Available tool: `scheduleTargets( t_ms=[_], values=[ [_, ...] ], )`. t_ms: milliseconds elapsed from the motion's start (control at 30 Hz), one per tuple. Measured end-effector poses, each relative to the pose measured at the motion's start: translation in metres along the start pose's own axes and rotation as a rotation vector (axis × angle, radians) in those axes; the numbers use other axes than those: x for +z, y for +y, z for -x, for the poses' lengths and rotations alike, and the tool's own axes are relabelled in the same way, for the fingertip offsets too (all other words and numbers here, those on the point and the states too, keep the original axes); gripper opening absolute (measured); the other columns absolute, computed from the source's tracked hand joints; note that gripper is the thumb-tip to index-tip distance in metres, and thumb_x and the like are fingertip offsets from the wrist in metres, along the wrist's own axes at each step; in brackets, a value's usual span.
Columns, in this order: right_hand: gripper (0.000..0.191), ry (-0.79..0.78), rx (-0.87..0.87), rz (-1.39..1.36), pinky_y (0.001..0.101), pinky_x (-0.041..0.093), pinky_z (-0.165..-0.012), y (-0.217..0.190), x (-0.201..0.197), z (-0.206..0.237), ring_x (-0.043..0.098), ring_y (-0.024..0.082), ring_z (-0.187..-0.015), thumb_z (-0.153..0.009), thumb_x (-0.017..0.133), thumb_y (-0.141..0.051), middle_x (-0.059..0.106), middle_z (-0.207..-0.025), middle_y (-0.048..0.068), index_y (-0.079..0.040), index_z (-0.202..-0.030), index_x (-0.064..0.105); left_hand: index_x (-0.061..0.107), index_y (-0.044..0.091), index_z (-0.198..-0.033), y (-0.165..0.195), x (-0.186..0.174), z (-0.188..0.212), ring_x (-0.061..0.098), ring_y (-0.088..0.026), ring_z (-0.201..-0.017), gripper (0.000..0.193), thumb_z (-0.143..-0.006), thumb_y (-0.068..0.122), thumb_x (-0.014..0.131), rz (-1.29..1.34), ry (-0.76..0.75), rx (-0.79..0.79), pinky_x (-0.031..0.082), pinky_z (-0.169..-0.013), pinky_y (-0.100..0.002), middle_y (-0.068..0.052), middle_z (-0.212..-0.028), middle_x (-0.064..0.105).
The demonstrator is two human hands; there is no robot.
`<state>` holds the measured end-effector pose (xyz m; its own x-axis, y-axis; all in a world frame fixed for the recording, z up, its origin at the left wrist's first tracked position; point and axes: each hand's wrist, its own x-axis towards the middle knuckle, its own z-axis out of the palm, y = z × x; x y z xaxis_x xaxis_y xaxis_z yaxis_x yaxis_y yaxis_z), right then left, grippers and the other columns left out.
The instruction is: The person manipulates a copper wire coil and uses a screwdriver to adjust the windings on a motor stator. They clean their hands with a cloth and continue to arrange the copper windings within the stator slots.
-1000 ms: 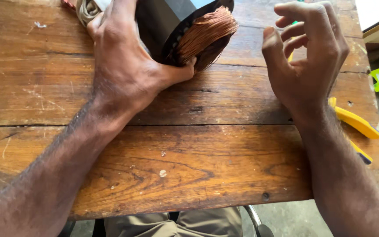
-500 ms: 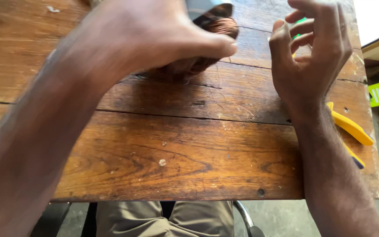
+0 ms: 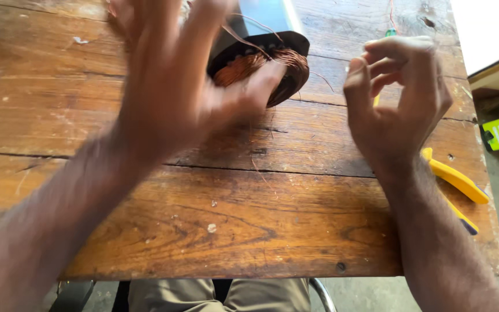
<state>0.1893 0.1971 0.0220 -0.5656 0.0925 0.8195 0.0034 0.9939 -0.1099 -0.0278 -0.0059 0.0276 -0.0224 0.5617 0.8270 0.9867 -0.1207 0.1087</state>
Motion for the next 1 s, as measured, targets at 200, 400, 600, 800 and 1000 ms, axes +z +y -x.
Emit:
scheduleTargets(
  t_ms=[200,400,600,800,1000],
  values=[
    [0.013,-0.186,-0.083,-0.066,0.0252,0.049,-0.050,-0.030,0.007,-0.011,0.062,0.010,-0.057,-0.105,0.071,-0.007,0.064,-0.069,0.002,0.000,-0.115,0.067,0.074,0.017,-0.121,0.020,0.002,0.053,0.032,-0.026,-0.152,0.034,-0.091,0.032,0.070,-0.356,-0.163,0.130,0.026,-0.112,-0.049,-0.012,-0.168,0.036],
    [0.037,-0.663,0.107,-0.036,0.0309,0.042,-0.032,-0.046,0.040,-0.019,0.053,0.013,-0.036,-0.103,0.068,-0.023,0.058,-0.051,0.000,-0.010,-0.136,0.059,0.071,0.013,-0.132,0.006,0.023,0.056,0.007,-0.024,-0.156,0.044,-0.102,0.045,0.064,-0.447,-0.163,0.027,0.014,-0.124,-0.049,-0.010,-0.170,0.005],
    [0.038,-0.678,0.147,-0.024,0.0365,0.048,-0.042,-0.042,0.051,-0.021,0.063,0.020,-0.047,-0.103,0.067,-0.023,0.063,-0.062,0.005,-0.014,-0.137,0.052,0.069,0.013,-0.132,-0.001,0.029,0.066,-0.001,-0.023,-0.157,0.041,-0.103,0.042,0.070,-0.362,-0.199,-0.023,0.013,-0.124,-0.048,-0.010,-0.170,-0.009],
    [0.036,-0.676,0.221,-0.122,0.0349,0.050,-0.044,-0.043,0.054,-0.024,0.067,0.019,-0.051,-0.102,0.068,-0.018,0.066,-0.065,0.003,-0.014,-0.134,0.051,0.067,0.011,-0.135,0.002,0.027,0.064,-0.001,-0.022,-0.157,0.042,-0.101,0.036,0.070,-0.353,-0.210,-0.035,0.016,-0.120,-0.047,-0.011,-0.169,-0.008],
    [0.035,-0.724,0.168,-0.095,0.0323,0.052,-0.039,-0.040,0.056,-0.022,0.065,0.018,-0.049,-0.104,0.065,-0.016,0.065,-0.068,0.006,-0.012,-0.134,0.045,0.067,0.005,-0.134,0.012,0.027,0.062,0.000,-0.025,-0.157,0.048,-0.098,0.038,0.070,-0.401,-0.242,-0.067,0.017,-0.117,-0.052,-0.014,-0.168,-0.005]
  ],
)
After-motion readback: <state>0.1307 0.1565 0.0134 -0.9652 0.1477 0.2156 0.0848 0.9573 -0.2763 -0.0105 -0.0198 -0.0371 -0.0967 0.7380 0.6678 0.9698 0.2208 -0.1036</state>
